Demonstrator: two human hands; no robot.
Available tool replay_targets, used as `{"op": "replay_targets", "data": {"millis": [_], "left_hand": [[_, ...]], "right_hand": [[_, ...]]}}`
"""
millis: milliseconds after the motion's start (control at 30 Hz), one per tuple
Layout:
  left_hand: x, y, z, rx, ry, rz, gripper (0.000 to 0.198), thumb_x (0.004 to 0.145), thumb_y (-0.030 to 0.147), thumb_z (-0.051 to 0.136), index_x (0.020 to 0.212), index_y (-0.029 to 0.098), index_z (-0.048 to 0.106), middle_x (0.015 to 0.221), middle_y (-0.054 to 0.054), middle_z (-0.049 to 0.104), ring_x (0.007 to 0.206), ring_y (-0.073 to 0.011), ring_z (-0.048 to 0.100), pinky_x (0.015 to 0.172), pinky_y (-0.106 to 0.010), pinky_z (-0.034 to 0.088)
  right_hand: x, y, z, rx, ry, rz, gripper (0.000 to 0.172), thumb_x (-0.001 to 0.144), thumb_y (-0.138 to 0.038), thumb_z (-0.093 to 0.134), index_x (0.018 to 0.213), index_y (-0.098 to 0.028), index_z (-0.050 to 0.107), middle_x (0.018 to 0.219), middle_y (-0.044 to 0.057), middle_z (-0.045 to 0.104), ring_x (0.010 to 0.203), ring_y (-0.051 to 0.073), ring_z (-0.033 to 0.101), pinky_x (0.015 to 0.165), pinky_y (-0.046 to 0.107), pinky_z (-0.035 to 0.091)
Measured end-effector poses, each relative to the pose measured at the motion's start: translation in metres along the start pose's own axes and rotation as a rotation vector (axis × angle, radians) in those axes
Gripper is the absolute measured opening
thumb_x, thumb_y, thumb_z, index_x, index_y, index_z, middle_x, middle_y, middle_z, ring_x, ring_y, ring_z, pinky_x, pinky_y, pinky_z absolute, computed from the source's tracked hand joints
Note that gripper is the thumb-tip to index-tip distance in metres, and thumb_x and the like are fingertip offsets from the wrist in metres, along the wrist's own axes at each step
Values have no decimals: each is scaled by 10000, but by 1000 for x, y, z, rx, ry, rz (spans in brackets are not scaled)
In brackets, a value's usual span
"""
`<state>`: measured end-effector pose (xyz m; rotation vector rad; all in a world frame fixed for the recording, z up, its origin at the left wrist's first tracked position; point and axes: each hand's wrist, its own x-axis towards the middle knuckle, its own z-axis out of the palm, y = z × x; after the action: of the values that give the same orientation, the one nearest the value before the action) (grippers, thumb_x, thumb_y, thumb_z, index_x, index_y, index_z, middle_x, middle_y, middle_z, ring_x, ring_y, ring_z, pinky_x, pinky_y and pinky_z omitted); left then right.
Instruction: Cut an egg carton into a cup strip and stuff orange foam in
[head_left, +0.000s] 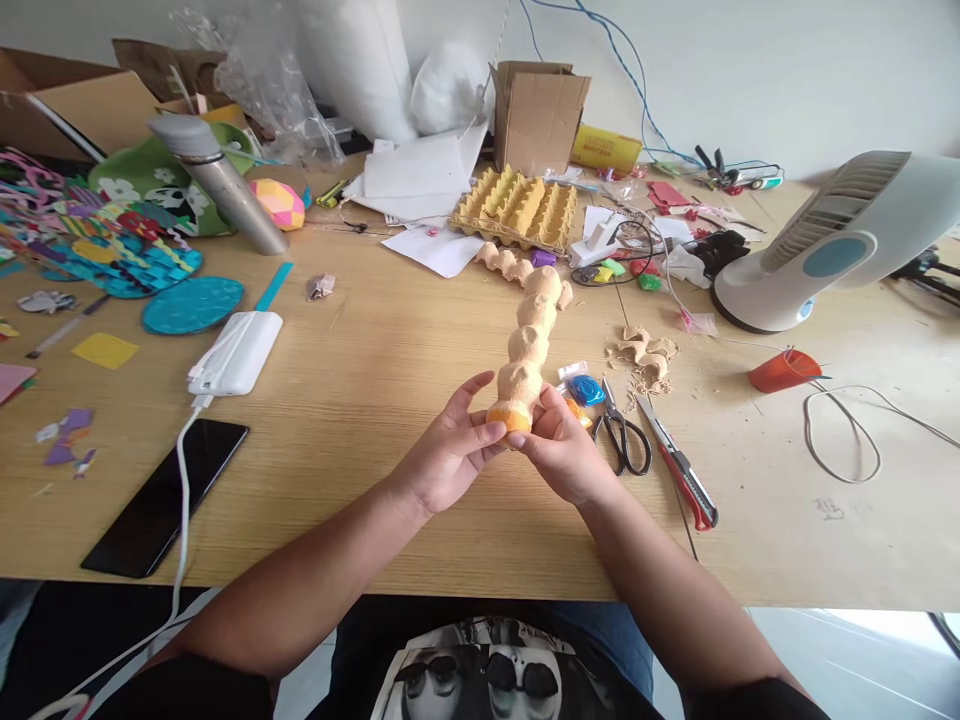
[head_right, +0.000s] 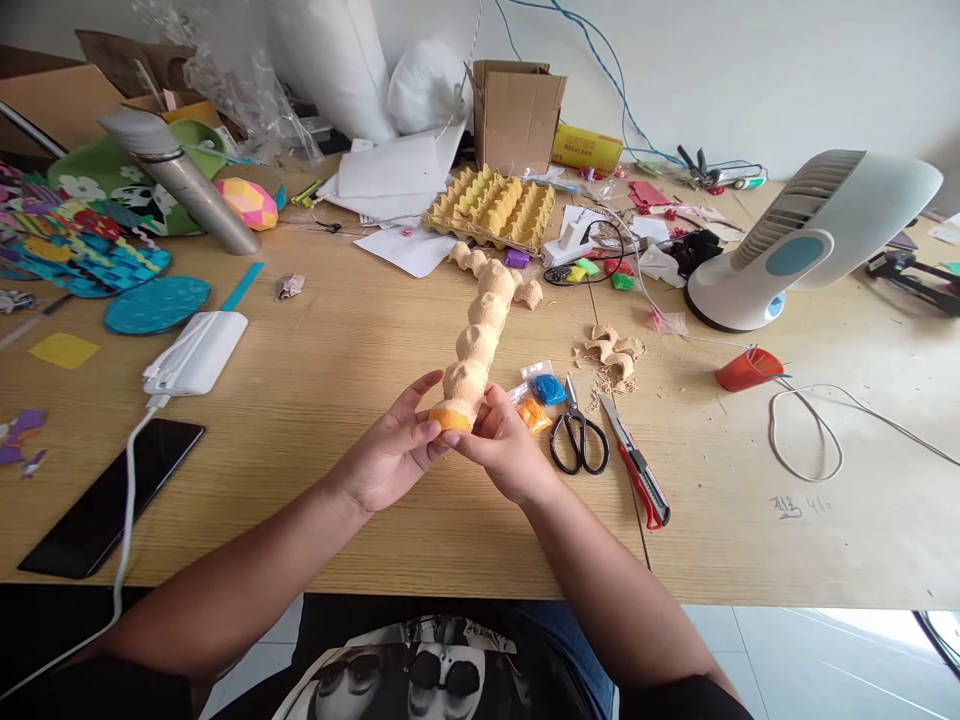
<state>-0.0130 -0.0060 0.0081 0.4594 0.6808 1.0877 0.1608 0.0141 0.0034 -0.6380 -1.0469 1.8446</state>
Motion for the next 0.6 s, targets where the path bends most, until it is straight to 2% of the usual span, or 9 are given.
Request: {"op": "replay_targets", "data": {"millis": [133,300,600], "left_hand": [[1,1,0,-16,7,-6,811,746,181,938,1421,290,503,987,3,797,894,-121,741,858,-251,550],[1,0,1,33,2,36,846,754,209,940,1452,294,471,985,-2,803,881,-137,739,858,-283,539],[1,-2,2,109,-5,82,922,741,230,949,1489,290,412,1015,-18,810,939,-155,738,920,-327,522]], "right_hand": [[0,-1,0,42,-4,11,600,767,-277,962,1258,-279,617,1035,-4,769,977,168,730,917,308,591],[-1,-2,0,153,0,62,492,821,-379,925,1217,-272,655,1021,-1,760,908,149,713,845,281,585],[0,-1,2,55,70,19,500,827,-351,919,1227,-269,632,1073,18,784,1023,200,745,936,352,584]]}}
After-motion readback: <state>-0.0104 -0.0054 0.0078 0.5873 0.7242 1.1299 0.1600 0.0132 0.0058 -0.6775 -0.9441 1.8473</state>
